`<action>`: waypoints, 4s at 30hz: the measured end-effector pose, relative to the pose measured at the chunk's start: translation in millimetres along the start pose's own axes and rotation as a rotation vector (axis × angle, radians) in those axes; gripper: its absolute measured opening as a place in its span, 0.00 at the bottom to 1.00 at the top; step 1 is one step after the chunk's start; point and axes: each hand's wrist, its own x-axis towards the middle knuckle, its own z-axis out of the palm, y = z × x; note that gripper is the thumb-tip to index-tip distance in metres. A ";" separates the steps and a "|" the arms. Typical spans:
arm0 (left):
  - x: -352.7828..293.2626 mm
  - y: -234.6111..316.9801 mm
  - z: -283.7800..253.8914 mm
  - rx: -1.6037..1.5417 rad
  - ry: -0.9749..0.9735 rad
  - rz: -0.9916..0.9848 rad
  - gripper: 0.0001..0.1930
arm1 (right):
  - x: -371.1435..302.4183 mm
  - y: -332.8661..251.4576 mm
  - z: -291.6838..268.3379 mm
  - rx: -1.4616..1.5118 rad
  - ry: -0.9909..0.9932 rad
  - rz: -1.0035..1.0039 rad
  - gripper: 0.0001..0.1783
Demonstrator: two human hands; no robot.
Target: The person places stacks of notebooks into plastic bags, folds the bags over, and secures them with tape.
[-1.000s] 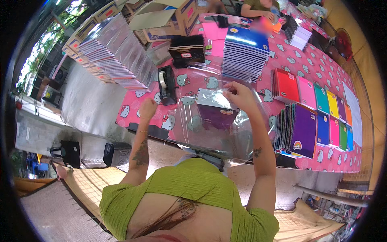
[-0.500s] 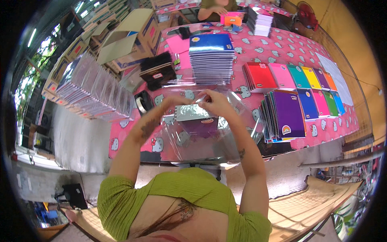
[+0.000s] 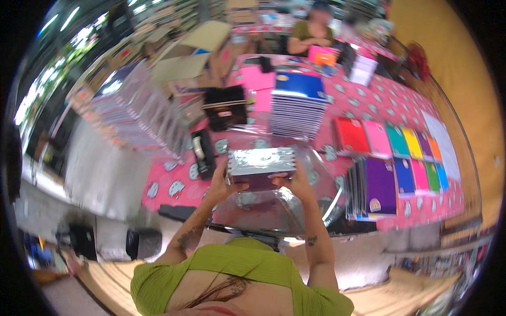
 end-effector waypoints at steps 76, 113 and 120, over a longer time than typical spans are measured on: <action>72.1 45.8 394.1 -0.390 -0.526 -0.361 0.24 | -177.0 -52.8 -344.4 -0.646 0.608 0.495 0.47; 37.1 94.0 171.0 0.453 -0.381 1.027 0.38 | -87.9 -80.9 -169.0 0.396 0.214 0.256 0.48; -14.7 12.9 85.5 -0.348 -0.082 -0.322 0.40 | -72.1 -49.1 -51.5 0.265 0.116 -0.049 0.52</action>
